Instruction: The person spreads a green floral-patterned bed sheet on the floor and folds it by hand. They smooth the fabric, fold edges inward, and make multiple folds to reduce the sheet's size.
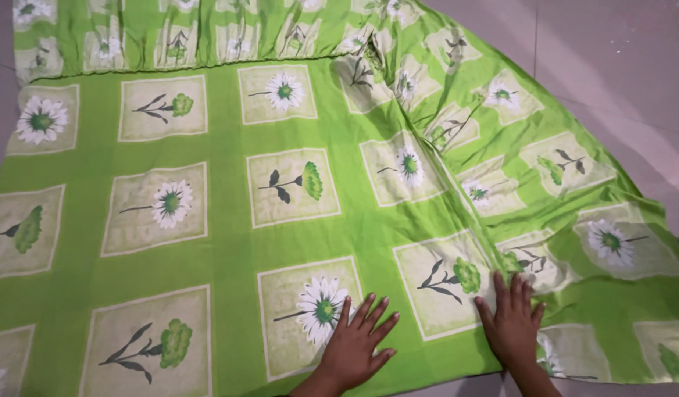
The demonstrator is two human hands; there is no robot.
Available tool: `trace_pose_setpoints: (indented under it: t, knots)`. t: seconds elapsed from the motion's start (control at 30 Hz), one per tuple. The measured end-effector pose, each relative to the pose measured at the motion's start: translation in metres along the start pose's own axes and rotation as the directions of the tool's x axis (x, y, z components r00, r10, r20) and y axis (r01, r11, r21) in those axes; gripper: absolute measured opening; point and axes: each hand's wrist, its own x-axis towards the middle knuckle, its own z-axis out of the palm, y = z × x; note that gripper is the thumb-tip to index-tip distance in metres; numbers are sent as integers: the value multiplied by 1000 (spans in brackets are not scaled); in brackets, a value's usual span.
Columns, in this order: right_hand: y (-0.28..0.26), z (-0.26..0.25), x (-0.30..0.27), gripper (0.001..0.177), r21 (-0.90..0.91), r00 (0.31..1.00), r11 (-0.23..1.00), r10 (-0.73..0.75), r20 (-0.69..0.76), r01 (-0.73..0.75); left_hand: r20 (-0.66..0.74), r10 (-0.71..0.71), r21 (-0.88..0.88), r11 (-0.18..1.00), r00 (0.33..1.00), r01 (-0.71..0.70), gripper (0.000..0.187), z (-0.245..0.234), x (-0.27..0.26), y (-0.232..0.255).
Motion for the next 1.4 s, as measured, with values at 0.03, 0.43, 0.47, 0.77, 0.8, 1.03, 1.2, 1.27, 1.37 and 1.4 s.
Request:
trace_pose_setpoints:
  t: [0.03,0.43,0.47,0.77,0.8,1.03,1.2,1.27,1.37,1.4]
  knots:
    - [-1,1,2,77,32,998,999,-17,-60,19,-2,-1,-2,1000,1000,1,67,0,1,-2]
    - [6,-30,6,79,-327,912,944,171,373,-43,16,1,-19,1000,1000,-1,68,9,-7,-4]
    - [3,-32,5,81,-250,955,968,90,284,-17,60,-19,-60,998,998,23,69,11,-9,-6]
    - [24,-25,38,90,-175,699,971,13,715,161,384,-69,89,995,921,38,94,20,3,-7]
    - [33,-29,57,91,-90,649,977,-58,759,193,458,-118,111,991,881,75,93,19,13,-5]
    - [21,-114,172,71,-203,455,832,-66,888,517,731,-368,204,922,575,330,92,-8,130,-15]
    - [-2,-185,180,56,143,525,952,-271,807,271,480,-520,317,854,707,413,72,-30,189,-13]
    - [11,-190,171,58,150,514,970,-230,827,192,402,-590,396,802,700,448,91,-30,187,8]
    - [42,-157,158,67,153,478,948,-276,834,281,333,-611,184,789,718,586,96,-26,159,51]
    - [53,-141,165,71,150,464,927,-307,831,345,378,-620,131,771,688,623,99,-26,152,62]
